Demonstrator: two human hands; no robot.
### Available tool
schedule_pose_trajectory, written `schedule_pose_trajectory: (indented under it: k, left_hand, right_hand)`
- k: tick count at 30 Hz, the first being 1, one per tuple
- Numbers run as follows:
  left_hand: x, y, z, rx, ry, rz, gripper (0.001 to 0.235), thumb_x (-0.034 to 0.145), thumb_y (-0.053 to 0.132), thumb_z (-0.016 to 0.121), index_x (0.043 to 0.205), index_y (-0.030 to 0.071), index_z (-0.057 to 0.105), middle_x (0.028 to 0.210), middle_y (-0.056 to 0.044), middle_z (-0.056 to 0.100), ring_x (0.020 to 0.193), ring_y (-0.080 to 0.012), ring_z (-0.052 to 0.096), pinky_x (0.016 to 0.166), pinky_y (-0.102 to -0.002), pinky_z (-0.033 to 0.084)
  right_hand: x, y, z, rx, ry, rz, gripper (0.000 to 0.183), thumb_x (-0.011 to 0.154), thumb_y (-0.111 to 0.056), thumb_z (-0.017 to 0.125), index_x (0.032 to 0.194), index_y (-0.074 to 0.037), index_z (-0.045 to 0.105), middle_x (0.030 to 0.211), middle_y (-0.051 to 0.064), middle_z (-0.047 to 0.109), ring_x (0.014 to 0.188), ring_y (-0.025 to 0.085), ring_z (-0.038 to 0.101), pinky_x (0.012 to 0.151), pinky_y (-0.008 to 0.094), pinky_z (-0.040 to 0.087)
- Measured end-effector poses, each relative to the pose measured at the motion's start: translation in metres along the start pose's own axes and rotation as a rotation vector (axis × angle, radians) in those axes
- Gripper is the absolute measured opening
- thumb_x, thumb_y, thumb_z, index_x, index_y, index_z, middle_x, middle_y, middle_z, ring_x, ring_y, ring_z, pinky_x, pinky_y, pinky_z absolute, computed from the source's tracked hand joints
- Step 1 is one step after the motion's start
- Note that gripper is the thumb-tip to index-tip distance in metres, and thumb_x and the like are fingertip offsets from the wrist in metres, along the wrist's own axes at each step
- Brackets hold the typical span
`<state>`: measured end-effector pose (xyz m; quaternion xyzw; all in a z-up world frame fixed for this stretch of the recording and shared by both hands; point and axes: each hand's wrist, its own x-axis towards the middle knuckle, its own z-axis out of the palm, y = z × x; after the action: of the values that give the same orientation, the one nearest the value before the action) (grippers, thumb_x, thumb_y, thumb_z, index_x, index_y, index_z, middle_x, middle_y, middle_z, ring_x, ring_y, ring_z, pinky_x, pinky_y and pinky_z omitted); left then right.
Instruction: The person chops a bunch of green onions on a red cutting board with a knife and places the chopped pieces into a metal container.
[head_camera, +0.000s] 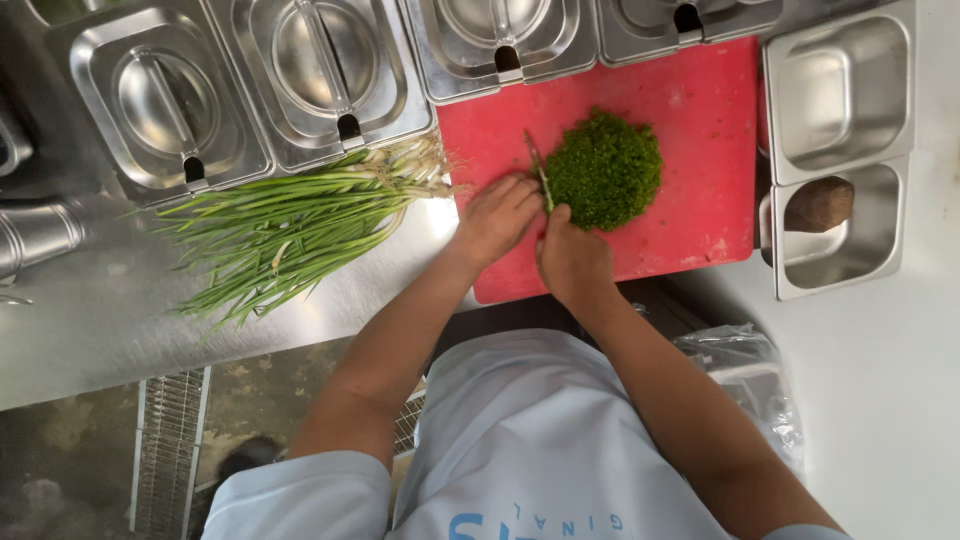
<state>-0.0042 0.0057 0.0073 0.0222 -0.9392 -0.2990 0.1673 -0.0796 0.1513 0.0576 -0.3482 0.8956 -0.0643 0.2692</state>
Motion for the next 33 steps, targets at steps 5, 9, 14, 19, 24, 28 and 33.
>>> schedule_pose_trajectory:
  k: [5, 9, 14, 19, 24, 28, 33]
  left_hand:
    - [0.006, 0.007, 0.008, -0.101, 0.08, -0.016, 0.026, 0.087, 0.009, 0.073, 0.111, 0.005, 0.066, 0.12, -0.01, 0.064, 0.113, -0.0281, 0.063, 0.098, -0.042, 0.055]
    - [0.004, 0.008, -0.009, -0.112, 0.095, -0.109, 0.031, 0.085, 0.014, 0.077, 0.109, 0.0, 0.065, 0.114, -0.014, 0.062, 0.106, -0.0331, 0.061, 0.093, -0.045, 0.053]
    - [0.004, 0.006, -0.011, -0.035, 0.076, -0.036, 0.022, 0.087, 0.008, 0.074, 0.107, 0.005, 0.068, 0.113, -0.007, 0.064, 0.106, -0.0274, 0.063, 0.095, -0.041, 0.054]
    - [0.004, 0.005, -0.011, -0.019, 0.097, -0.002, 0.021, 0.087, 0.008, 0.075, 0.106, 0.004, 0.068, 0.111, -0.006, 0.064, 0.106, -0.0255, 0.063, 0.094, -0.04, 0.053]
    - [0.007, 0.005, -0.011, -0.004, 0.058, -0.013, 0.02, 0.082, 0.009, 0.074, 0.101, 0.005, 0.068, 0.107, -0.006, 0.064, 0.105, -0.0255, 0.063, 0.093, -0.039, 0.054]
    - [0.003, 0.005, -0.008, -0.008, 0.073, -0.014, 0.019, 0.084, 0.009, 0.074, 0.102, 0.005, 0.068, 0.107, -0.005, 0.064, 0.105, -0.0247, 0.063, 0.094, -0.039, 0.054]
    - [0.005, 0.001, -0.005, -0.002, 0.075, -0.01, 0.02, 0.084, 0.009, 0.075, 0.103, 0.006, 0.069, 0.107, -0.004, 0.064, 0.105, -0.0244, 0.063, 0.094, -0.038, 0.055]
  right_hand:
    - [-0.002, 0.01, -0.006, -0.048, 0.033, 0.0, 0.024, 0.096, -0.024, 0.06, 0.098, -0.002, 0.051, 0.066, 0.022, 0.068, 0.065, 0.041, 0.071, 0.059, 0.051, 0.057]
    - [-0.002, 0.003, -0.018, -0.084, 0.023, -0.05, 0.026, 0.101, -0.025, 0.058, 0.097, -0.001, 0.051, 0.064, 0.021, 0.067, 0.061, 0.039, 0.072, 0.054, 0.048, 0.057]
    - [-0.007, -0.005, -0.041, -0.082, -0.052, -0.033, 0.024, 0.093, -0.021, 0.061, 0.097, 0.001, 0.052, 0.066, 0.021, 0.069, 0.063, 0.038, 0.072, 0.056, 0.049, 0.058]
    - [-0.013, -0.003, -0.042, -0.118, -0.066, -0.074, 0.023, 0.09, -0.018, 0.061, 0.098, 0.003, 0.053, 0.071, 0.023, 0.07, 0.066, 0.039, 0.072, 0.06, 0.05, 0.058]
    - [0.003, -0.008, -0.014, -0.083, -0.034, 0.012, 0.028, 0.095, -0.023, 0.06, 0.101, 0.004, 0.052, 0.071, 0.024, 0.071, 0.069, 0.044, 0.071, 0.066, 0.054, 0.057]
    - [-0.001, -0.005, -0.021, -0.033, -0.09, 0.035, 0.027, 0.098, -0.022, 0.057, 0.105, 0.003, 0.05, 0.075, 0.025, 0.071, 0.073, 0.043, 0.072, 0.066, 0.053, 0.058]
    - [-0.007, -0.008, -0.024, -0.072, -0.086, -0.008, 0.037, 0.092, -0.026, 0.061, 0.105, 0.006, 0.049, 0.075, 0.026, 0.07, 0.072, 0.043, 0.073, 0.065, 0.052, 0.059]
